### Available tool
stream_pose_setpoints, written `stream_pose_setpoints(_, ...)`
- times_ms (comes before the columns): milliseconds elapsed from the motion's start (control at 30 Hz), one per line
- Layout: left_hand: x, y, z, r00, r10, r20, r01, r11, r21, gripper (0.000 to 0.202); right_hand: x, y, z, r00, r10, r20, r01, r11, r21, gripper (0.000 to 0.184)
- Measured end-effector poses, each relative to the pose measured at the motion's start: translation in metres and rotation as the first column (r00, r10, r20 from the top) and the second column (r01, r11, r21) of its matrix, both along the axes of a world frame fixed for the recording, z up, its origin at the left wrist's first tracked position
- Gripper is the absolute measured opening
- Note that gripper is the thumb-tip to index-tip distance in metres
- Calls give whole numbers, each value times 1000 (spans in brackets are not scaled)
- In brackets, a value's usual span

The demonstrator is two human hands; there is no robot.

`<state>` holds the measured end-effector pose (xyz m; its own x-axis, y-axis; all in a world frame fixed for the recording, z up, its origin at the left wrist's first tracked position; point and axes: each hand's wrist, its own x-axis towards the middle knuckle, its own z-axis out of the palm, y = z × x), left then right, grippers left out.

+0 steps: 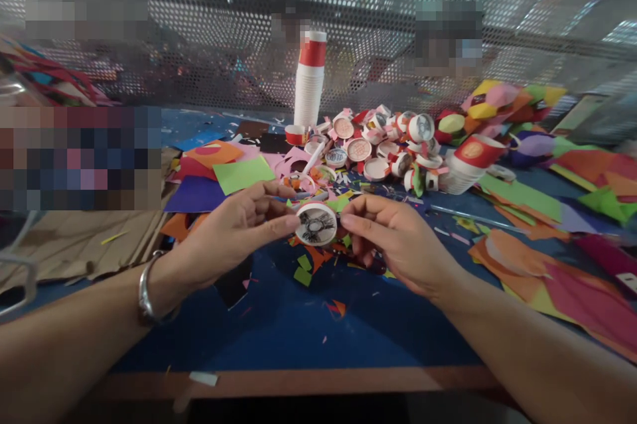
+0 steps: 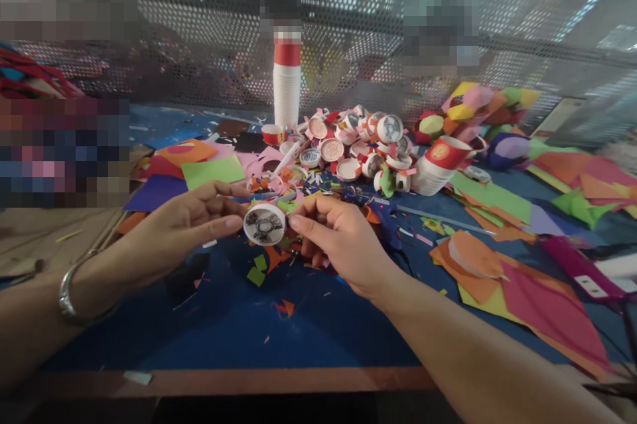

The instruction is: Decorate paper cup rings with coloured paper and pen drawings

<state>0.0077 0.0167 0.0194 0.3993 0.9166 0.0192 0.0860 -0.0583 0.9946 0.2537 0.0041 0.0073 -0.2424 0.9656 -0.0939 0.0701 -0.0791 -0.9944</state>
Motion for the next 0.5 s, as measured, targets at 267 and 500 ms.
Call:
stream_pose_setpoints(267,-4,0,-6,998,-25,-57,22,999,-41,43,-4,3,2,999,37,5,-37,999,-14,19)
stream_pose_setpoints(500,3,1,2,991,52,-122,-38,993,112,39,1,6,3,997,66,44,-66,998,-5,22)
